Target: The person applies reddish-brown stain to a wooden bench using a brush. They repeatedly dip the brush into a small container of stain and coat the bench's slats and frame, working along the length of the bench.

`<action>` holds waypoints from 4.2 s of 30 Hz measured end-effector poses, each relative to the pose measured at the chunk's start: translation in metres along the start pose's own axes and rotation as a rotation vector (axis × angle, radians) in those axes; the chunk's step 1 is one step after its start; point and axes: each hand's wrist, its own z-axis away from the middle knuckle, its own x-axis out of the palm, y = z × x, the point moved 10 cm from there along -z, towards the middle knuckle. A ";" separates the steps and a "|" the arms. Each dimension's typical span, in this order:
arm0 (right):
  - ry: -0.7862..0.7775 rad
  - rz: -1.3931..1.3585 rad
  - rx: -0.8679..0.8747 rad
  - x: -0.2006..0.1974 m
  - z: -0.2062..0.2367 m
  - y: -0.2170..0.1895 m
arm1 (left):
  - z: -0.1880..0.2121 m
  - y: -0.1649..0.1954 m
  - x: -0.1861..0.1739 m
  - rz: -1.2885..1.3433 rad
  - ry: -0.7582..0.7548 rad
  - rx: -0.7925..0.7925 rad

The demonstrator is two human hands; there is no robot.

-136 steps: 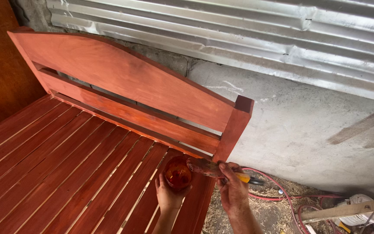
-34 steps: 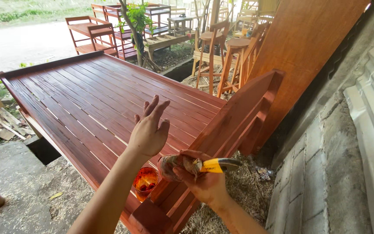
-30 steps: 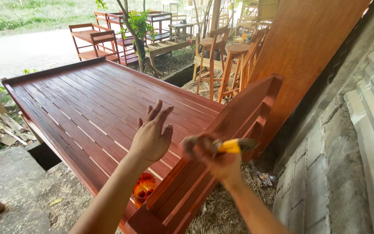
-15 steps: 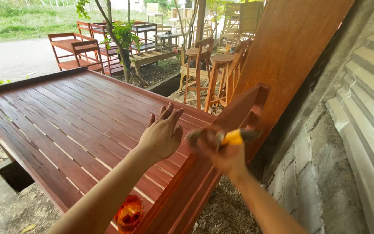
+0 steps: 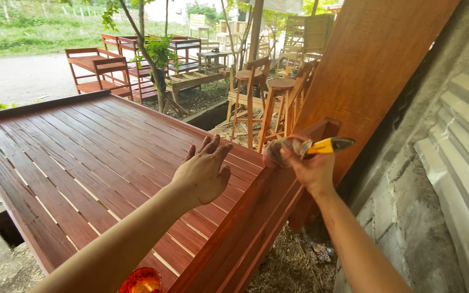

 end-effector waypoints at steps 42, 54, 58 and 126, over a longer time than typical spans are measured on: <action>-0.245 -0.985 0.878 0.028 -0.023 0.131 | -0.143 0.001 0.019 0.012 0.154 -0.053; -0.538 -0.302 0.045 0.021 -0.033 0.044 | -0.136 -0.002 0.037 -0.059 0.059 -0.021; -0.667 -0.761 0.320 0.049 -0.018 0.047 | -0.143 -0.005 0.039 0.017 0.048 -0.055; -0.233 -0.359 0.261 -0.110 -0.241 0.365 | -0.329 0.008 0.137 -0.243 -0.129 -0.320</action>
